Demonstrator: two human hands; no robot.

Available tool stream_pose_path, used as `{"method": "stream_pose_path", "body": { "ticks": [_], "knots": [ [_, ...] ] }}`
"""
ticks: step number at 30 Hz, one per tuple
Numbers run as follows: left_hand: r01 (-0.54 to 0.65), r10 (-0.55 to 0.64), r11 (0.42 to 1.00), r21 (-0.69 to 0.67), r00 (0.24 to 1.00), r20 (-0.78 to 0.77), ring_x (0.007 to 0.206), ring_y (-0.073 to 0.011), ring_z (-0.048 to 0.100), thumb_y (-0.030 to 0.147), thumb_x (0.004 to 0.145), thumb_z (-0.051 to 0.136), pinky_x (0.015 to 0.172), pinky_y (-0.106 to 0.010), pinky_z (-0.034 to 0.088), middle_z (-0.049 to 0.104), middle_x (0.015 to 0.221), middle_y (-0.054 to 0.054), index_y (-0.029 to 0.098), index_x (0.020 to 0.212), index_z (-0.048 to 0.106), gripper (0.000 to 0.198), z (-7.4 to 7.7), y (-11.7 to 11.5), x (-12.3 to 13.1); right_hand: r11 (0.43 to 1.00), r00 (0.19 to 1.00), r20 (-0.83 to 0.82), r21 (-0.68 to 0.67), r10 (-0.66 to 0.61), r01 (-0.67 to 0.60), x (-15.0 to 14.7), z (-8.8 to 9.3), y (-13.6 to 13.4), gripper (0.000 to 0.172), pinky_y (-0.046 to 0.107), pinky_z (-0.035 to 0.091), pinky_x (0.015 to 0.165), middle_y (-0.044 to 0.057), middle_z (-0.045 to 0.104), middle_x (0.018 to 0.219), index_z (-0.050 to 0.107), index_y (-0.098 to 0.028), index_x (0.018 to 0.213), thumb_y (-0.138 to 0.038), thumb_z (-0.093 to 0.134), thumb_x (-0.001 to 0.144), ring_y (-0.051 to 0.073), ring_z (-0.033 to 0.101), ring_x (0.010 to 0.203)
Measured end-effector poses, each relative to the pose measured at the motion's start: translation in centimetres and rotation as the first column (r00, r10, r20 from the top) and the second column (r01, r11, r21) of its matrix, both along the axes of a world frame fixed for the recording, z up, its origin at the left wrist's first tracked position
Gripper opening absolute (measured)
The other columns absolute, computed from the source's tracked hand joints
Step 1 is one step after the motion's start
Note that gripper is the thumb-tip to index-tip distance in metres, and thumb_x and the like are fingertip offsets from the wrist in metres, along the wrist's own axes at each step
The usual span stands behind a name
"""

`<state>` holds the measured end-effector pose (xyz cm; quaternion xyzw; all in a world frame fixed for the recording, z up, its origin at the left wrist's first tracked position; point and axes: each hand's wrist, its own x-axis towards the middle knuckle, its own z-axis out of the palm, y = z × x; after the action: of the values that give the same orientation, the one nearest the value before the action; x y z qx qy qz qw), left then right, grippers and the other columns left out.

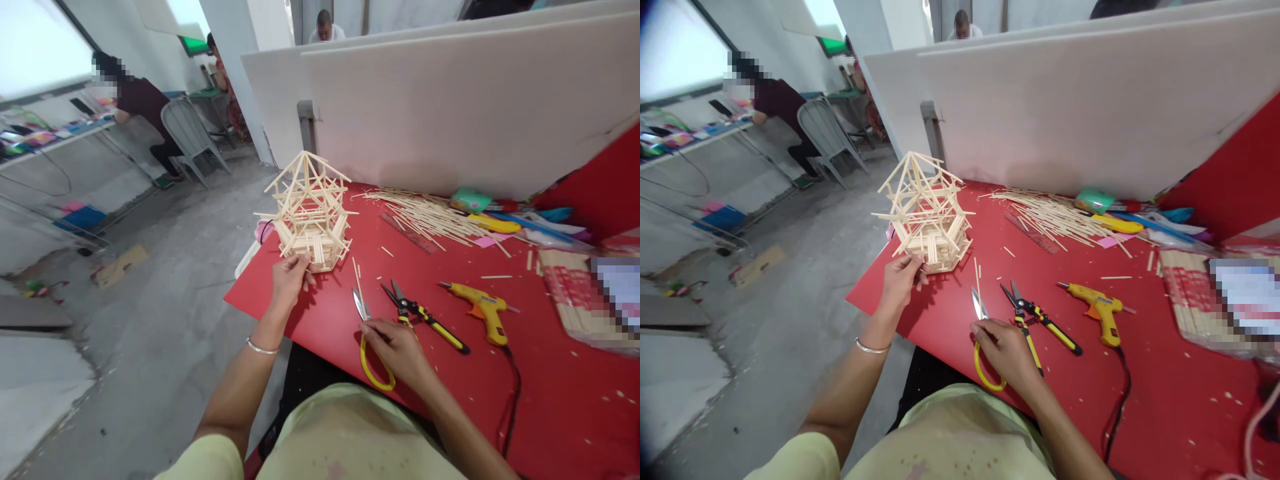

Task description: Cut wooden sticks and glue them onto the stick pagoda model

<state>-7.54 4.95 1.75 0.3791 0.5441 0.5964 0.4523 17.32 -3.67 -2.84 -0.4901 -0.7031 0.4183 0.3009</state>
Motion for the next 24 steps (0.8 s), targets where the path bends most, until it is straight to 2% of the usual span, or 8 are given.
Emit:
{"method": "stream_pose_path", "body": {
  "ticks": [6,24],
  "knots": [
    [0.02,-0.02,1.0,-0.023,0.999,-0.031,0.039,-0.0097,0.056,0.049,0.077,0.071,0.032,-0.019,0.035,0.066,0.059,-0.004,0.013,0.066,0.065,0.038,-0.08,0.44,0.22,1.0,1.0,0.018,0.011,0.007,-0.007,0.06,0.05,0.27,0.03,0.026,0.046,0.073,0.003,0.074,0.086,0.073,-0.022,0.093,-0.04,0.049,0.096,0.017,0.067,0.076],
    [0.049,-0.046,0.997,-0.058,0.998,0.053,0.039,-0.0088,0.055,0.044,0.074,0.074,0.033,-0.018,0.034,0.068,0.061,-0.005,0.013,0.065,0.065,0.034,0.34,0.21,0.37,1.0,0.999,0.021,0.002,0.027,-0.027,-0.29,0.06,0.6,0.031,0.027,0.048,0.073,0.003,0.074,0.085,0.072,-0.021,0.09,-0.04,0.047,0.096,0.017,0.066,0.076]
  ]
}}
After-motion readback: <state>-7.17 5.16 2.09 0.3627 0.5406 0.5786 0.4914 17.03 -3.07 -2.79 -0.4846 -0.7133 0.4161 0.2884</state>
